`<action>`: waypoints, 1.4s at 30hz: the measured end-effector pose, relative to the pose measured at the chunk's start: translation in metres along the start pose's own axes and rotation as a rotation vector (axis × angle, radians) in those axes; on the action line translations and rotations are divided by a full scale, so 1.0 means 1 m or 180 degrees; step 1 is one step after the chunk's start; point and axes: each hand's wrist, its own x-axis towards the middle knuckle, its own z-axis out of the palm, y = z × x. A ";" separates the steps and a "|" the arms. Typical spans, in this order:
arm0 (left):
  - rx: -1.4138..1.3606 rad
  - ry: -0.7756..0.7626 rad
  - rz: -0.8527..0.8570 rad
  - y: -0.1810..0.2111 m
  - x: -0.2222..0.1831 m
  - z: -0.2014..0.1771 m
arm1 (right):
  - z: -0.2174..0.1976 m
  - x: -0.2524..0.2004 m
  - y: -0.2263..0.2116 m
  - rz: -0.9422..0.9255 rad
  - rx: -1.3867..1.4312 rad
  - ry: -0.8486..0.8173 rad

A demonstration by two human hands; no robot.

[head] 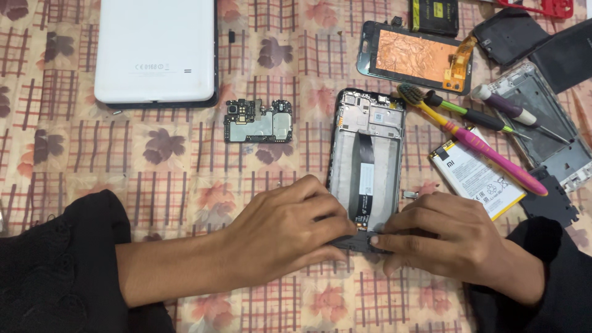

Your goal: The person disassembles a smartphone by removing the battery and motherboard, then cleans the internal frame with a brush. They reposition the battery and motherboard, and use a screwdriver to adjust internal components.

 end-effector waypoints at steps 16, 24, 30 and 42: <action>0.0141 0.0150 0.0214 0.000 0.001 0.006 | -0.002 -0.003 -0.008 -0.0275 -0.0579 -0.0112; 0.1514 0.0106 0.0896 0.008 0.002 -0.006 | -0.007 -0.004 -0.013 -0.0856 -0.1110 -0.0347; 0.1461 0.0042 0.0872 0.014 0.000 -0.010 | -0.005 -0.009 -0.014 -0.1070 -0.1303 -0.0224; 0.1672 0.0341 0.1221 0.013 -0.005 -0.002 | 0.002 -0.011 -0.007 -0.0606 -0.0421 -0.0238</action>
